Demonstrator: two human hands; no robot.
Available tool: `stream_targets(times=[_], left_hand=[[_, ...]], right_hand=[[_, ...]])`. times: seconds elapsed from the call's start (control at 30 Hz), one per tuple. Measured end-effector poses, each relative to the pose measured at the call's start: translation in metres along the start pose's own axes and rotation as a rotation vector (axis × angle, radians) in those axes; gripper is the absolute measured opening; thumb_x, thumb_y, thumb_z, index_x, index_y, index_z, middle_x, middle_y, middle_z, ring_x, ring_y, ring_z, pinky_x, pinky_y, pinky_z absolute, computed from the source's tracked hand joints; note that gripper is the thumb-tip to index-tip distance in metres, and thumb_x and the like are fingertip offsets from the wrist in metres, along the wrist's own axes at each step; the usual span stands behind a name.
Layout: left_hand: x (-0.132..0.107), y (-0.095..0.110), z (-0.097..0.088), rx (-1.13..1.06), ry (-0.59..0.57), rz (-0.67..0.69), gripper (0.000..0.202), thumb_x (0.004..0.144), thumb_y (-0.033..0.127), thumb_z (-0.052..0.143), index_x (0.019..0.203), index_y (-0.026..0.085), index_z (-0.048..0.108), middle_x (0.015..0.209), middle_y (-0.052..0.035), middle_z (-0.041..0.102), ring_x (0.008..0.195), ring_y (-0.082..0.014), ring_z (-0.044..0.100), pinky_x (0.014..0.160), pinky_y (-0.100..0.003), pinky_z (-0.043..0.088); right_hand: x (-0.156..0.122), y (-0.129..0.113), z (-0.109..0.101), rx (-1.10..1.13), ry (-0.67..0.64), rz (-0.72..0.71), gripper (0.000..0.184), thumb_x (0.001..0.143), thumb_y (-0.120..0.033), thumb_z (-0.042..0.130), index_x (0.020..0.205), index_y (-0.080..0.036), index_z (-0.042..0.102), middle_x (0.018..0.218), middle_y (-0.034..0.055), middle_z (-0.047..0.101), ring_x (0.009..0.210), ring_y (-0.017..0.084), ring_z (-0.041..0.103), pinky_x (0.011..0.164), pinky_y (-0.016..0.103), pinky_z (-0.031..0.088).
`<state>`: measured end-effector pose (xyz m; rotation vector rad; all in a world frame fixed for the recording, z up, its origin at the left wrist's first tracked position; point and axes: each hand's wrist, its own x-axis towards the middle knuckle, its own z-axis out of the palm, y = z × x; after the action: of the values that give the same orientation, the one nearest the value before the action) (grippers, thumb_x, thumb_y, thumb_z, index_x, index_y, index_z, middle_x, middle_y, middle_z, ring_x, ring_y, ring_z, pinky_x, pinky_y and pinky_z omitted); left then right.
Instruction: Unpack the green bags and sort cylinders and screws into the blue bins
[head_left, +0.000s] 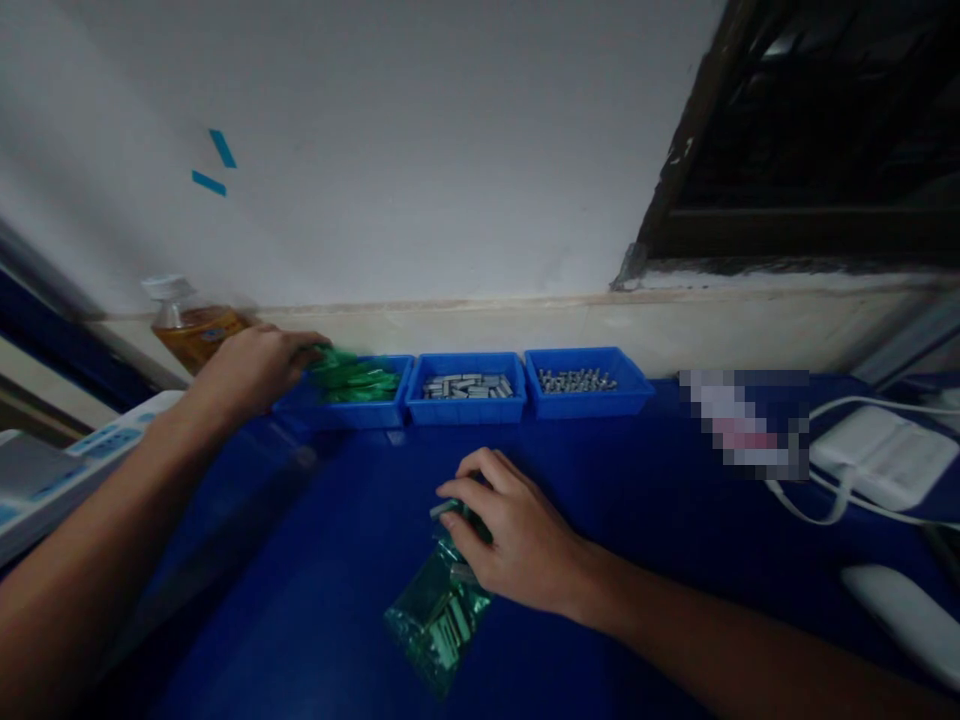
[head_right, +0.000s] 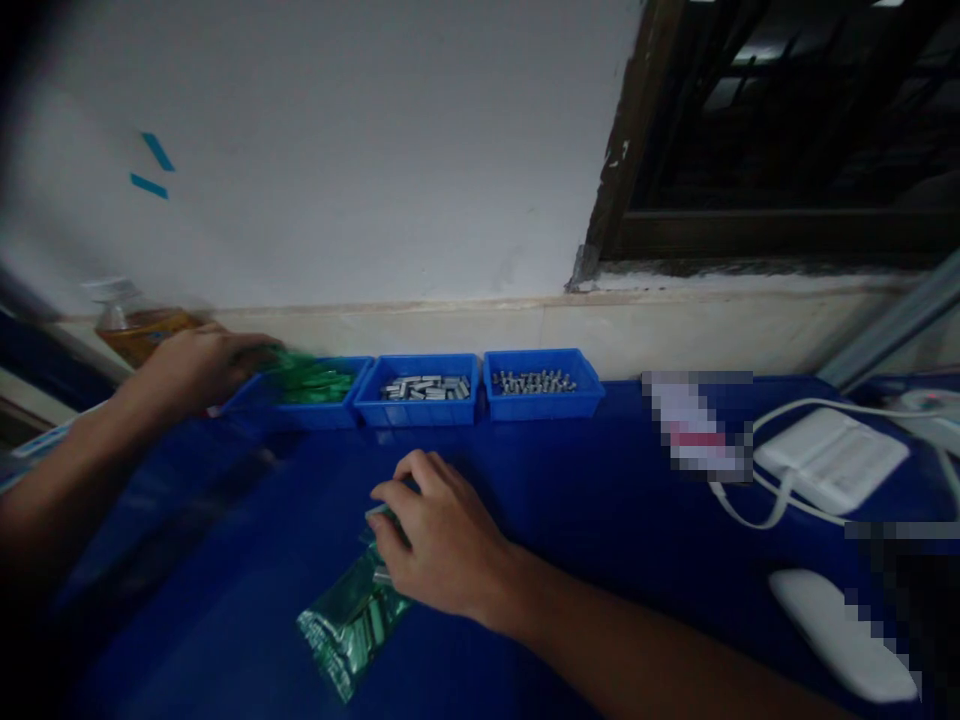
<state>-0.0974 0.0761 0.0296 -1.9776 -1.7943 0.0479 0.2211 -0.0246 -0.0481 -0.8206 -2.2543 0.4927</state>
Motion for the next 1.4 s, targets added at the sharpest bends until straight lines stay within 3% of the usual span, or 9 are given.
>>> stream_targets(times=[0.13,0.37,0.47,0.6,0.87,1.07,1.2,1.4], left_hand=[[-0.002,0.003,0.005,0.039,-0.083,0.010,0.038,0.088,0.027,0.041,0.120,0.019,0.060,0.095,-0.0111,0.066,0.087,-0.0246,0.063,0.078,-0.033,0.048],[-0.001,0.007,0.015,-0.080,-0.083,-0.005,0.038,0.090,0.032,0.040,0.119,0.015,0.056,0.099,-0.0109,0.067,0.094,-0.0244,0.061,0.084,-0.033,0.045],[0.000,0.007,0.017,-0.109,-0.105,-0.022,0.039,0.089,0.035,0.041,0.119,0.015,0.056,0.096,-0.0104,0.068,0.088,-0.0254,0.064,0.078,-0.032,0.046],[0.001,0.002,0.018,-0.104,-0.141,-0.044,0.041,0.089,0.042,0.041,0.120,0.019,0.056,0.085,-0.0073,0.069,0.081,-0.0254,0.065,0.074,-0.031,0.046],[0.003,0.000,0.019,-0.102,-0.167,0.017,0.042,0.090,0.040,0.036,0.118,0.019,0.059,0.096,-0.0091,0.069,0.085,-0.0260,0.065,0.077,-0.032,0.046],[0.001,0.001,0.015,-0.087,-0.212,0.036,0.045,0.089,0.040,0.033,0.119,0.018,0.058,0.093,-0.0106,0.070,0.085,-0.0272,0.066,0.077,-0.033,0.046],[-0.002,-0.006,0.002,-0.068,-0.167,-0.043,0.047,0.088,0.047,0.034,0.120,0.022,0.057,0.091,-0.0085,0.070,0.083,-0.0276,0.065,0.072,-0.033,0.048],[-0.003,-0.009,-0.017,-0.131,0.154,-0.057,0.043,0.089,0.044,0.034,0.110,0.021,0.062,0.101,-0.0065,0.068,0.087,-0.0242,0.064,0.077,-0.031,0.046]], right_hand=[[0.000,-0.001,-0.001,-0.011,-0.018,-0.010,0.020,0.087,-0.022,0.052,0.101,-0.016,0.065,0.098,0.0069,0.056,0.092,0.017,0.052,0.085,0.032,0.045],[-0.001,-0.004,-0.003,-0.020,-0.067,0.004,0.018,0.087,-0.023,0.052,0.097,-0.017,0.066,0.096,0.0057,0.057,0.092,0.017,0.051,0.086,0.033,0.043],[0.000,-0.004,-0.004,-0.021,-0.083,0.011,0.019,0.088,-0.024,0.051,0.097,-0.018,0.066,0.095,0.0050,0.058,0.091,0.016,0.051,0.086,0.033,0.042],[0.000,-0.005,-0.005,-0.023,-0.097,0.014,0.019,0.089,-0.024,0.050,0.097,-0.018,0.066,0.093,0.0043,0.058,0.091,0.016,0.051,0.085,0.032,0.041],[0.001,-0.004,-0.006,-0.030,-0.107,0.005,0.019,0.089,-0.024,0.050,0.096,-0.018,0.066,0.093,0.0045,0.058,0.091,0.016,0.051,0.085,0.032,0.040],[0.000,-0.004,-0.005,-0.029,-0.105,0.002,0.019,0.089,-0.024,0.050,0.097,-0.019,0.066,0.093,0.0045,0.058,0.091,0.016,0.051,0.085,0.032,0.040],[0.000,-0.004,-0.005,-0.030,-0.107,0.011,0.019,0.089,-0.024,0.050,0.097,-0.019,0.067,0.093,0.0045,0.058,0.090,0.016,0.051,0.085,0.032,0.040],[0.000,-0.005,-0.006,-0.032,-0.117,0.006,0.020,0.089,-0.024,0.049,0.098,-0.018,0.066,0.093,0.0042,0.059,0.091,0.016,0.051,0.085,0.032,0.040]])
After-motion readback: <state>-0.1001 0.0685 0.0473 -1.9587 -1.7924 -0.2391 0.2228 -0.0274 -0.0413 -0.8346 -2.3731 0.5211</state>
